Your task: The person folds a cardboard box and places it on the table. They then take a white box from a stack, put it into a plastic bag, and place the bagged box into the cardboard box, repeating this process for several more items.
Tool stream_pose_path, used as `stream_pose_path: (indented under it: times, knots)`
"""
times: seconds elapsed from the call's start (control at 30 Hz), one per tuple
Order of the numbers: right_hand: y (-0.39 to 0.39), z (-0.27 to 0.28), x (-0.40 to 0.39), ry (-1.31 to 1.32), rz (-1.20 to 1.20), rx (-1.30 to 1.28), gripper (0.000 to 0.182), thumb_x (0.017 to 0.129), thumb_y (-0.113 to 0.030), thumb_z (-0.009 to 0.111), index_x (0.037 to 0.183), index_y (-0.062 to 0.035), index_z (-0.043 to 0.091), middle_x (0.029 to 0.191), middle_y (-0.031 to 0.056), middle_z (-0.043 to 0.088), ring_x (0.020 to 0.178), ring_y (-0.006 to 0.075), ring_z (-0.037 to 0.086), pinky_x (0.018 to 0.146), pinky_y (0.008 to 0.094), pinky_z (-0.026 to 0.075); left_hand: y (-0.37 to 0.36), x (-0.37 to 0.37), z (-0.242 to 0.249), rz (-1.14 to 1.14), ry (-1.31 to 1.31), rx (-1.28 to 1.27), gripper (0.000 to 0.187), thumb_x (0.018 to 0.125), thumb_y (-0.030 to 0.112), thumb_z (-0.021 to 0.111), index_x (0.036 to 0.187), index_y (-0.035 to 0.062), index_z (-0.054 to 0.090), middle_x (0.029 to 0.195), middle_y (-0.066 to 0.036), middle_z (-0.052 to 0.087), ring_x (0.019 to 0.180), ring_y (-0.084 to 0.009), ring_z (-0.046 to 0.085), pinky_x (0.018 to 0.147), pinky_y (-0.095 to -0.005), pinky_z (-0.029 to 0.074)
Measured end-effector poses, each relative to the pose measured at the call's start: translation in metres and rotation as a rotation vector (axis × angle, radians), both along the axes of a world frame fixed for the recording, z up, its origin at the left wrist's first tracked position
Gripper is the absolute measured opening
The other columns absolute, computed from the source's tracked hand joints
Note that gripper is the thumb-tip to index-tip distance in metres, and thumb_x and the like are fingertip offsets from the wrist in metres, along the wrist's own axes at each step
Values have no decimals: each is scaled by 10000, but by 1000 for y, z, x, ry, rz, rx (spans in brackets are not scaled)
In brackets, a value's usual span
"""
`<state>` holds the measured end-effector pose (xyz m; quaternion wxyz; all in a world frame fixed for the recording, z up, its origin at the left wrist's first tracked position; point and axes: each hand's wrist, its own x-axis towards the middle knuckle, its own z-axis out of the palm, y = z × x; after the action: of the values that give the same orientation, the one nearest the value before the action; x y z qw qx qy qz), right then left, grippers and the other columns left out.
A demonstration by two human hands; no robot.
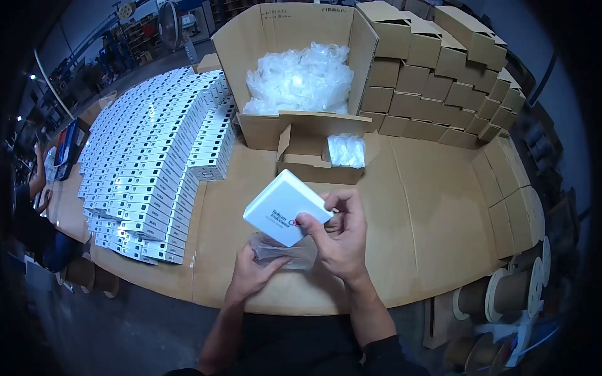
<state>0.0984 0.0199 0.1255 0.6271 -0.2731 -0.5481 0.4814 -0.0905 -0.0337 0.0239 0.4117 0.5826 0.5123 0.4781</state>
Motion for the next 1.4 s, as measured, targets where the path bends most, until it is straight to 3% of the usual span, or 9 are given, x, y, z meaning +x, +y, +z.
stream_pose_path:
  times: [0.17, 0.43, 0.87, 0.97, 1.0, 1.1, 1.13, 1.23, 1.4]
  knots:
    - [6, -11, 11, -132, 39, -45, 336, 939, 3, 733, 1091, -41, 436, 989, 77, 619, 873, 112, 713, 694, 196, 562, -2, -3, 11, -35, -98, -61, 407, 863, 159, 841, 1168, -50, 672, 1024, -161, 775, 954, -207, 757, 855, -357, 595]
    - [15, -15, 27, -166, 134, 42, 320, 943, -32, 734, 1090, -49, 451, 1043, 74, 578, 902, 113, 627, 766, 256, 546, -2, -1, 6, -90, -74, -72, 403, 867, 164, 839, 1168, -46, 673, 1005, -159, 774, 943, -184, 752, 837, -336, 590]
    - [34, -10, 39, -243, 87, 239, 275, 916, 26, 693, 1104, -44, 503, 982, 79, 535, 885, 151, 542, 786, 288, 479, -7, 0, 6, -72, -60, -71, 455, 862, 173, 842, 1217, -44, 658, 1035, -160, 773, 971, -189, 749, 857, -345, 591]
    - [41, 3, 44, -349, 208, 296, 280, 894, 53, 692, 1099, -51, 532, 939, 61, 540, 870, 163, 544, 763, 292, 469, -7, 1, 2, -68, -92, -73, 457, 860, 174, 845, 1211, -51, 657, 1046, -171, 772, 980, -205, 754, 866, -351, 592]
    - [41, 5, 39, -349, 201, 292, 232, 859, 77, 694, 1044, -44, 623, 887, 53, 540, 833, 173, 543, 726, 301, 453, -6, 1, 1, -66, -88, -73, 461, 859, 176, 846, 1215, -49, 658, 1045, -173, 772, 979, -209, 755, 867, -354, 592]
    - [50, 23, 43, -697, 339, 335, 196, 826, 82, 692, 975, -45, 707, 866, 66, 549, 807, 187, 550, 702, 319, 447, -6, 3, 0, -54, -51, -77, 473, 856, 179, 848, 1229, -41, 658, 1041, -175, 773, 976, -216, 758, 868, -358, 593]
    - [55, 22, 38, -710, 336, 427, 207, 813, 82, 678, 944, -58, 756, 865, 85, 559, 796, 208, 564, 693, 333, 448, -6, 5, 2, -40, -21, -79, 479, 855, 179, 849, 1236, -38, 658, 1040, -175, 774, 976, -217, 758, 867, -359, 593]
    - [48, 25, 22, -707, 306, 300, 284, 785, 97, 617, 947, -68, 783, 891, 86, 594, 816, 207, 577, 734, 334, 470, -5, 8, 0, -26, -16, -73, 490, 853, 174, 850, 1254, -31, 656, 1035, -168, 777, 978, -211, 757, 863, -358, 594]
    - [48, 17, 14, -702, 347, 195, 261, 908, 50, 562, 1041, -60, 758, 911, 107, 620, 845, 223, 614, 768, 350, 493, -2, 5, 4, -39, -106, -65, 488, 857, 148, 845, 1268, -26, 647, 1061, -144, 774, 992, -188, 744, 883, -352, 586]
